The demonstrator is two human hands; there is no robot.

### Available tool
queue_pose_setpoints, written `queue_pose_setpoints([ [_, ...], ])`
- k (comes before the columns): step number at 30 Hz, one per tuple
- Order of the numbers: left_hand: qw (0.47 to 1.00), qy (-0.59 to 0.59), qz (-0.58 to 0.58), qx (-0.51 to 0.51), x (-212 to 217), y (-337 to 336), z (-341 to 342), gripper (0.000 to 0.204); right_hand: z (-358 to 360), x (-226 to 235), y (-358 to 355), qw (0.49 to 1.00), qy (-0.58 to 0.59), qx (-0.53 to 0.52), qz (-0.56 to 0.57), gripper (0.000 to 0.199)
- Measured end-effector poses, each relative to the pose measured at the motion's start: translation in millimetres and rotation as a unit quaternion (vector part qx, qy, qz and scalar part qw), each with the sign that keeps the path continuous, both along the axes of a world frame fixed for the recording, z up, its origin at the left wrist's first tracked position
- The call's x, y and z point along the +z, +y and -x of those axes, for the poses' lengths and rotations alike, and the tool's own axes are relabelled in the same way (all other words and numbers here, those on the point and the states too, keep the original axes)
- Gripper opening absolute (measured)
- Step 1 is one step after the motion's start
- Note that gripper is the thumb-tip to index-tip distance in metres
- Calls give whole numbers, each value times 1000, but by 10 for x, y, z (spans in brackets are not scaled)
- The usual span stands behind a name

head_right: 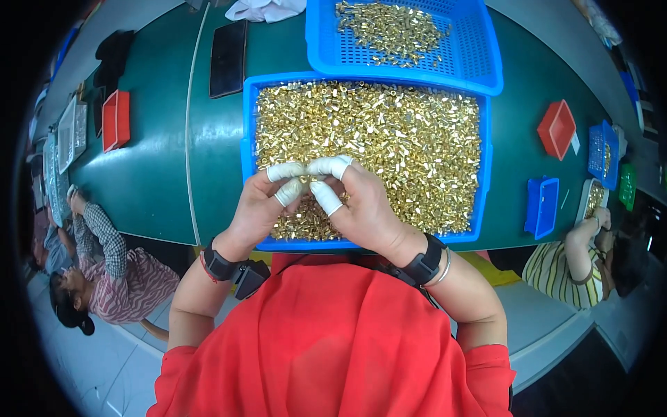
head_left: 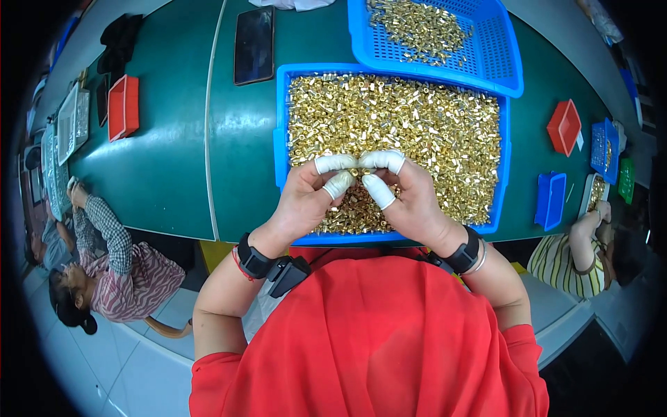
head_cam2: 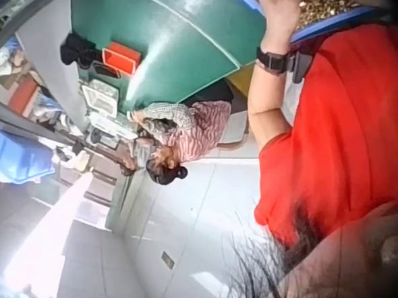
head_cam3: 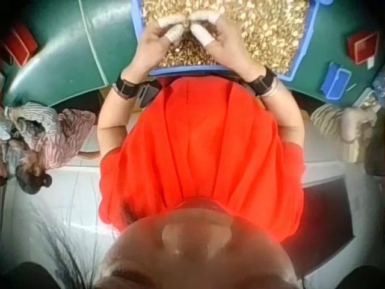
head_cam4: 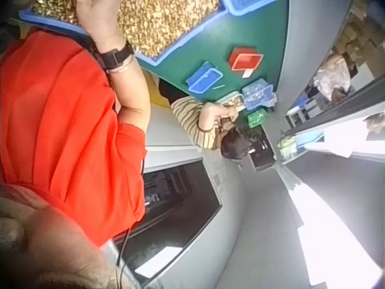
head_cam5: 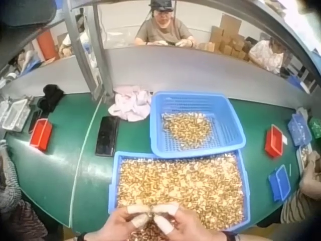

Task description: The person picks up small gold-colored metal parts from a blue tray, inspects them, and places some into a blue basket while returning others to the tray.

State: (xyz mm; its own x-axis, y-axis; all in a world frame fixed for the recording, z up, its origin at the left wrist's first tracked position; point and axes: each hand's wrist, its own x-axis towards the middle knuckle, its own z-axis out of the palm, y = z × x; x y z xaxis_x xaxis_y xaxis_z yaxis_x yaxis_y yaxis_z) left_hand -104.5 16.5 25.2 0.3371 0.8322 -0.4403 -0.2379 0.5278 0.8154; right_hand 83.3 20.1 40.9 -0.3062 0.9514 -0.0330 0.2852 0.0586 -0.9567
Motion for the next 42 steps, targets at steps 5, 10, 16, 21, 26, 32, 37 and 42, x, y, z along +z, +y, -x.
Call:
queue_pose_setpoints([
  [5, 1000, -17, 12, 7, 31, -50, -165, 24, -141, -1, 79, 992, -55, 35, -111, 22],
  [10, 999, 17, 30, -6, 128, -42, -335, 25, -404, -30, 263, 975, -72, 89, -189, 19],
  [16, 944, 264, -42, 193, -22, -151, -164, 27, -655, 243, 1440, 958, -221, -89, -156, 22],
  [21, 851, 486, -133, 146, -71, -193, -39, 28, -499, 2, 1283, 937, -221, 13, -269, 24],
  [26, 808, 546, -207, 74, -27, -114, -155, 26, -119, -300, 690, 936, -177, 232, -195, 24],
  [32, 742, 624, -245, -37, 7, 45, -138, 18, 139, -383, 608, 911, -257, 237, -220, 23],
  [37, 753, 603, -255, -64, -40, 46, -80, 14, 199, -340, 631, 898, -325, 241, -175, 22],
  [42, 781, 568, -254, -42, -151, 47, -65, 14, 185, -357, 670, 909, -302, 251, -142, 21],
])
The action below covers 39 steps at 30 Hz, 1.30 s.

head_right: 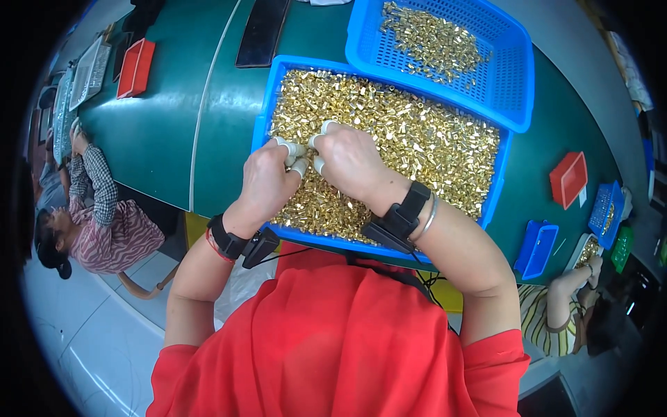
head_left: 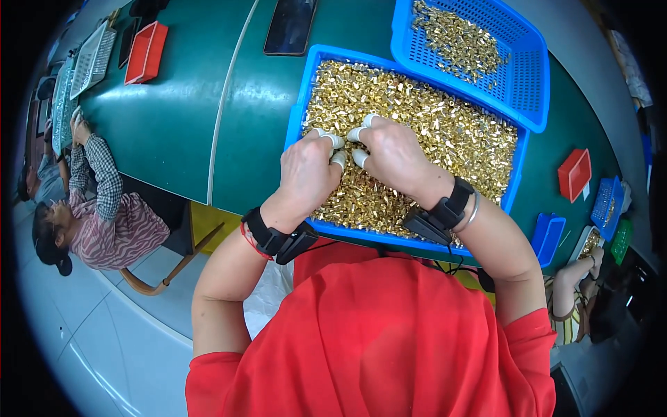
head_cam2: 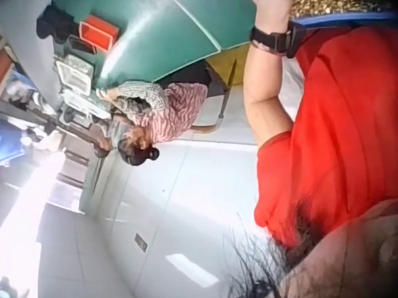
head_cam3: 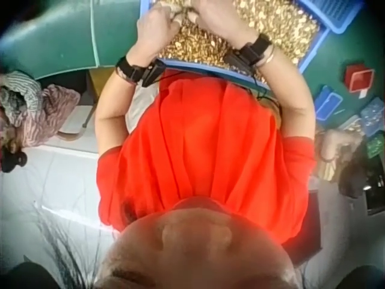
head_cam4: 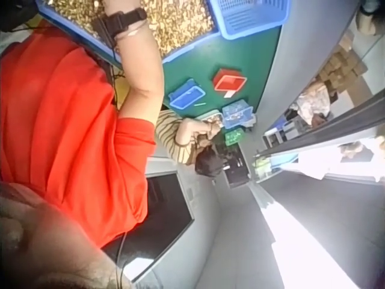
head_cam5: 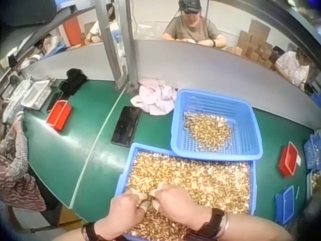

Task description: The person picks up small gold-colored metal parts from a blue tray, inspects them, and places some into a blue basket while returning others to the tray.

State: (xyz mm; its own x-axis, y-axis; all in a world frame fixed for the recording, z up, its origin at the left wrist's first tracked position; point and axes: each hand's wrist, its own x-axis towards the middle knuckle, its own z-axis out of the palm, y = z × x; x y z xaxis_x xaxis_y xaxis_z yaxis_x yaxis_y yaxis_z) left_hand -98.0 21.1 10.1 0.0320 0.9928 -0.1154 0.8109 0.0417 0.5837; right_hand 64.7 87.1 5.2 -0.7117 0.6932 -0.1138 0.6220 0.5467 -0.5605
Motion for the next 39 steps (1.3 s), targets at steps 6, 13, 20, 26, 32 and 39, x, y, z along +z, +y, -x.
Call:
queue_pose_setpoints([
  [6, 999, -42, -4, 25, -38, 4, 14, 15, -66, -115, -33, 995, 88, 11, -53, 20],
  [13, 995, -88, 0, 43, 51, -39, 3, 15, -88, 20, -59, 993, 106, 22, -41, 22],
  [20, 990, -123, -55, 32, 152, -11, -58, 17, -212, 117, -159, 985, 154, -56, 45, 23],
  [26, 980, -200, 9, 4, 256, 236, -194, 16, -330, 372, -112, 979, 134, -134, 78, 22],
  [32, 917, -357, 171, 54, 275, 224, -299, 17, -505, 374, -288, 966, 165, -165, 113, 22],
  [39, 827, -520, 204, 65, 369, 276, -370, 14, -570, 473, -319, 901, 242, -233, 274, 22],
])
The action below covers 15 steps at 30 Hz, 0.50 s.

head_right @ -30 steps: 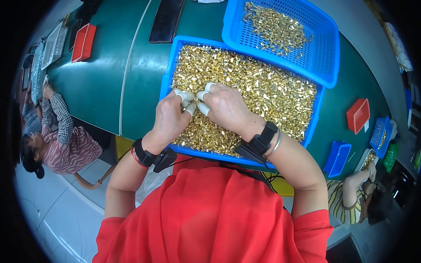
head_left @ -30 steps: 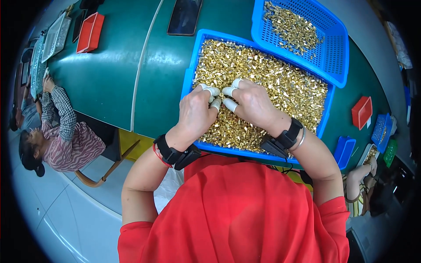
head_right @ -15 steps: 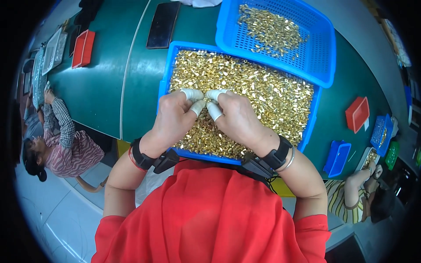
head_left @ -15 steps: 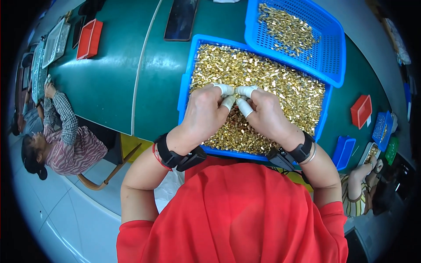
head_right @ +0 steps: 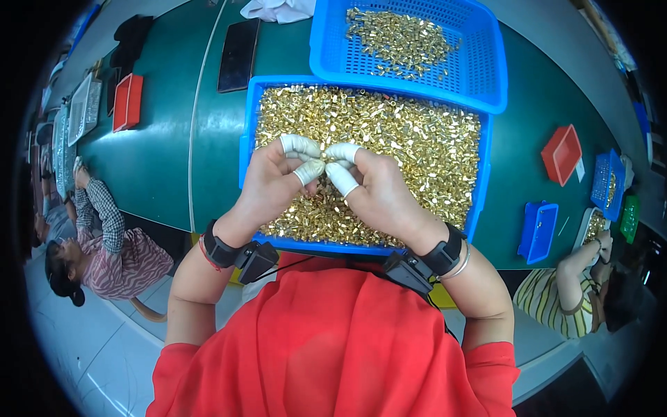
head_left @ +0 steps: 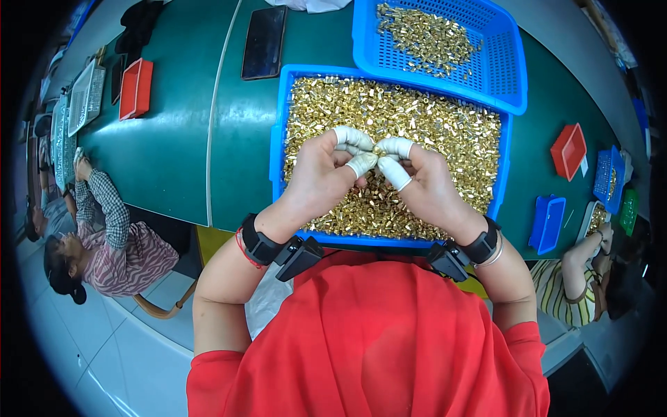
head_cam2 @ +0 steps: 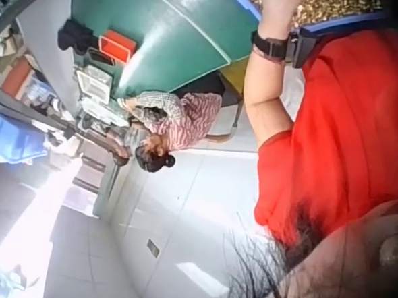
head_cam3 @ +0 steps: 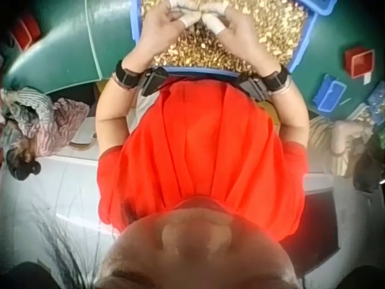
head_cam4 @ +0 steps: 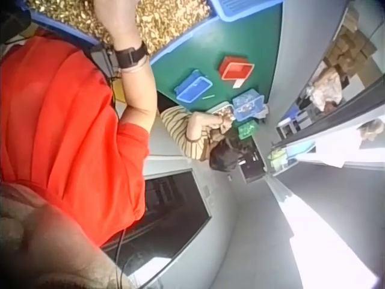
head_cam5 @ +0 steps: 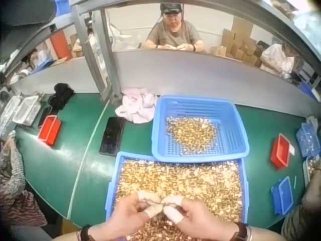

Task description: The person picks up small gold-colored metal parts from a blue tray, inspects them, and places some into a blue basket while returning others to the tray.

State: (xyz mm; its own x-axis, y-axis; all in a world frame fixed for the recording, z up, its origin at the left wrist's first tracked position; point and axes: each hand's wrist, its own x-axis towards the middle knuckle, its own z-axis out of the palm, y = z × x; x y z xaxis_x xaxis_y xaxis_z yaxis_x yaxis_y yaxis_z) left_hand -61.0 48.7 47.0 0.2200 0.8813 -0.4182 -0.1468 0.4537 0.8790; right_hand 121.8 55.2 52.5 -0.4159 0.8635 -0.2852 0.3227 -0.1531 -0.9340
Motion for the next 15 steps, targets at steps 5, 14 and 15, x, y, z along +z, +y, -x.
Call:
queue_pose_setpoints([
  [5, 997, 22, -67, 32, 76, -50, -110, 16, -67, 50, 34, 990, 98, -28, 92, 23],
  [14, 916, 284, -270, -84, 238, 31, -286, 22, -281, 11, 158, 978, 134, -24, 155, 19],
  [15, 943, 235, -225, -70, 232, 62, -341, 22, -305, 14, 175, 979, 135, -24, 153, 19],
])
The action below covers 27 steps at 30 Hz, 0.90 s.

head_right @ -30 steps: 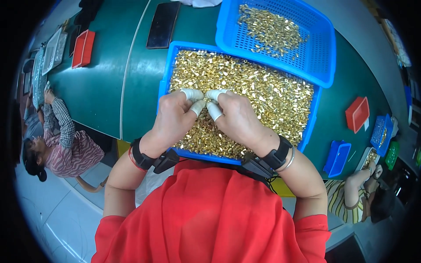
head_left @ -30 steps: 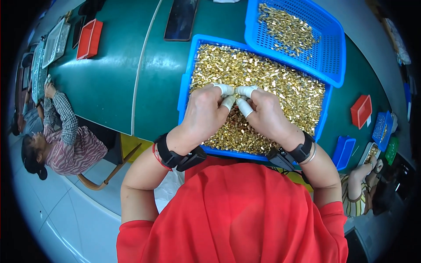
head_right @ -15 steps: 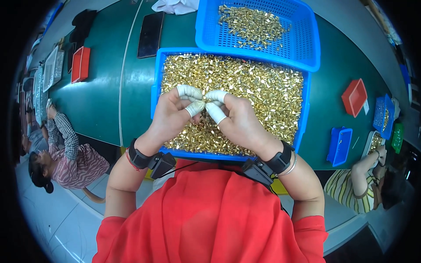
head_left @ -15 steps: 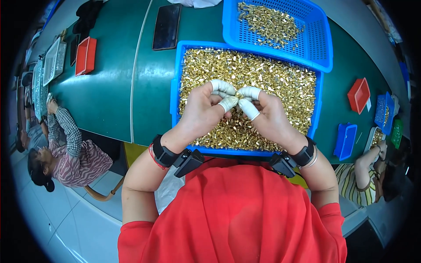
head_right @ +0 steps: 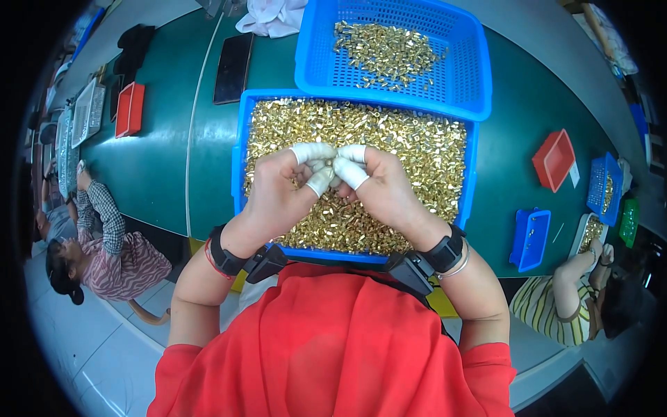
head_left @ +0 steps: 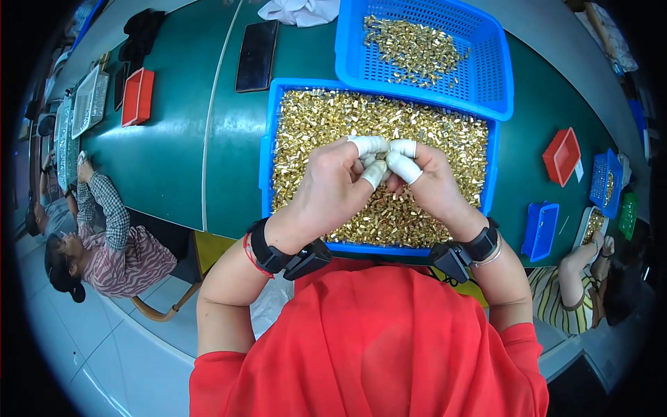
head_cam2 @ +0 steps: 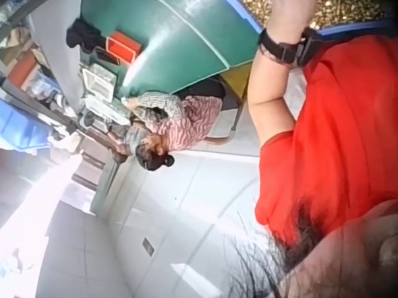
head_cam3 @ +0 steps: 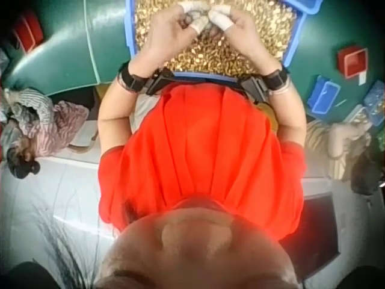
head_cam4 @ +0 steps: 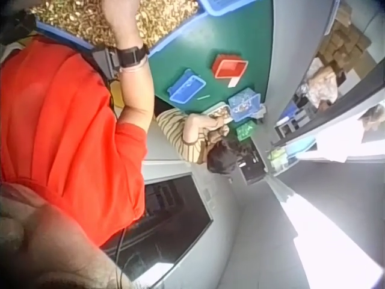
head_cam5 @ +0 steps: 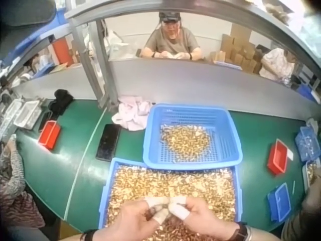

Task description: The person picks up small gold-colored metal parts from a blue tray, inspects them, and places some into a blue basket while returning others to the tray.

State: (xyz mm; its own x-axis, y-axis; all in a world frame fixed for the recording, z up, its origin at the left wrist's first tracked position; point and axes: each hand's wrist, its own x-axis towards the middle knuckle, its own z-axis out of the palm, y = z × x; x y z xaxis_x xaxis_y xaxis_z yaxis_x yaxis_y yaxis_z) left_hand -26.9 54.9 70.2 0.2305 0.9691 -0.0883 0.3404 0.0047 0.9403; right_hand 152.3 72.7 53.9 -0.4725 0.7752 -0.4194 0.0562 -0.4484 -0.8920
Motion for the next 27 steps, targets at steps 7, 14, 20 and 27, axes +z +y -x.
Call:
queue_pose_setpoints([
  [7, 915, -340, 204, 80, -96, 188, -181, 21, -94, -7, 83, 986, 122, -110, 13, 19],
  [14, 838, -466, 276, 75, -234, 219, -169, 18, -127, 54, 100, 986, 53, -102, -121, 20],
  [20, 807, -491, 325, 46, -299, 252, -123, 20, -162, 45, 177, 986, -6, -74, -152, 21],
  [27, 816, -481, 314, 62, -319, 268, -124, 22, -184, 97, 307, 875, -213, 1, -435, 23],
])
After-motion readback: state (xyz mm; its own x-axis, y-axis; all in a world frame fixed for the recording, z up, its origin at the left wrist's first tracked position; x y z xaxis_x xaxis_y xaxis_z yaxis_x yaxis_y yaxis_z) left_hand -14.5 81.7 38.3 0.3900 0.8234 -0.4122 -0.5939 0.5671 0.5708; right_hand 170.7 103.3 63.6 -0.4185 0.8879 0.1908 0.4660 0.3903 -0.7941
